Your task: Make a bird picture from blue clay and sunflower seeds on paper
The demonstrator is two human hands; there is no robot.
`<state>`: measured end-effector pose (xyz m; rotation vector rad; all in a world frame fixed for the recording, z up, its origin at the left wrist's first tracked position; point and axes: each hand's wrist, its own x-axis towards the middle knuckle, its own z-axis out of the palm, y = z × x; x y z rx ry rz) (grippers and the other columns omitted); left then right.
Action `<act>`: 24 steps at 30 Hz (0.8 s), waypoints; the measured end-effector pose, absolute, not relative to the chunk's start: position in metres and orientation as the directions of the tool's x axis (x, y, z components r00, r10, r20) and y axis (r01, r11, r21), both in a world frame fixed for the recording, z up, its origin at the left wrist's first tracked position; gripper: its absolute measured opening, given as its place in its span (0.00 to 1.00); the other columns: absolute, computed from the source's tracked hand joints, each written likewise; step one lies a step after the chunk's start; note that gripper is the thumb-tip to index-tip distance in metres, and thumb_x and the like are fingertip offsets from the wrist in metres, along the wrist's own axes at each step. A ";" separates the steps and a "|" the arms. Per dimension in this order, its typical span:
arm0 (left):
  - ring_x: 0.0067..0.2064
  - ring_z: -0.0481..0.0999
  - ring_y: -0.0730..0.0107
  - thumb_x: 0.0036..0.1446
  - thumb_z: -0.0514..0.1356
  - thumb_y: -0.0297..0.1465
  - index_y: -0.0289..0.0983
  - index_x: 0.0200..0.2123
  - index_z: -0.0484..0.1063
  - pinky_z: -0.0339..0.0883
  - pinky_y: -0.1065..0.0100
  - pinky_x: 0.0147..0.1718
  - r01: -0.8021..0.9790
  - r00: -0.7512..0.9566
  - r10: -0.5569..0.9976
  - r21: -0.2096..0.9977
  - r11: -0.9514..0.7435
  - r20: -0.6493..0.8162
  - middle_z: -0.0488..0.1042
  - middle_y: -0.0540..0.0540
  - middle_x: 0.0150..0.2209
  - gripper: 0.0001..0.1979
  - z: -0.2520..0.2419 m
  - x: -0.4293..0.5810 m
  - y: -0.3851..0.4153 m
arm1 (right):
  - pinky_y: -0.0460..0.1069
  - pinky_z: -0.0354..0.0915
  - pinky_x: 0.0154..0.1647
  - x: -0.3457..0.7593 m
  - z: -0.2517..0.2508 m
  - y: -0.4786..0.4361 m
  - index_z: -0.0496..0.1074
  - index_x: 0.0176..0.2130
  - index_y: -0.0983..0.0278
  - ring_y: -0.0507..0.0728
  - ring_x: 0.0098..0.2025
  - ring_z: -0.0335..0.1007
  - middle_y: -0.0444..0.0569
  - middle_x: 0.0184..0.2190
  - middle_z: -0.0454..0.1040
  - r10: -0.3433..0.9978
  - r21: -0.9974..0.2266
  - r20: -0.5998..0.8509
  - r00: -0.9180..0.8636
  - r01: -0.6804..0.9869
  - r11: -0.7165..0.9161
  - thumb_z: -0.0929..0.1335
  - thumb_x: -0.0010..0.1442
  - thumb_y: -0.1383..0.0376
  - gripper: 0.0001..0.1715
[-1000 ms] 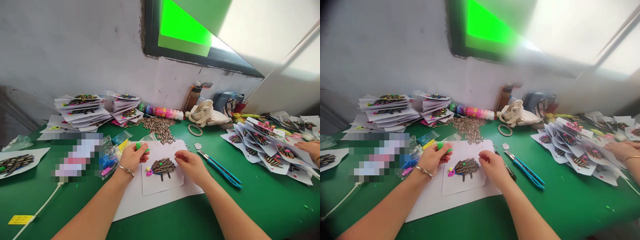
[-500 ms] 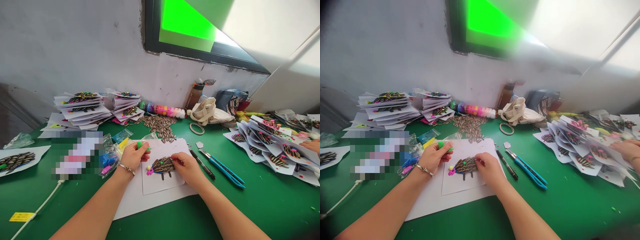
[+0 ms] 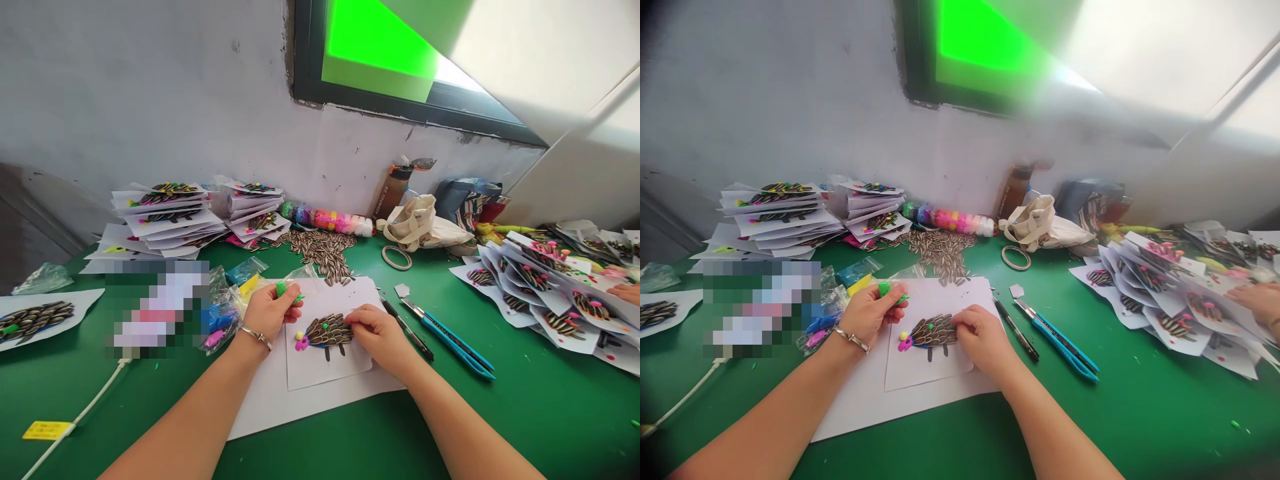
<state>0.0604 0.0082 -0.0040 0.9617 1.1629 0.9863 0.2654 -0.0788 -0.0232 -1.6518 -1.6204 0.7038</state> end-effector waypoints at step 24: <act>0.19 0.72 0.77 0.38 0.70 0.44 0.33 0.27 0.72 0.66 0.75 0.18 -0.101 0.119 0.956 0.954 0.282 -0.270 0.76 0.48 0.21 0.22 -0.006 0.058 0.009 | 0.51 0.66 0.44 0.266 -0.023 -0.080 0.77 0.37 0.62 0.56 0.41 0.70 0.48 0.37 0.75 0.984 -0.661 0.176 -0.011 0.739 0.126 0.62 0.56 0.73 0.17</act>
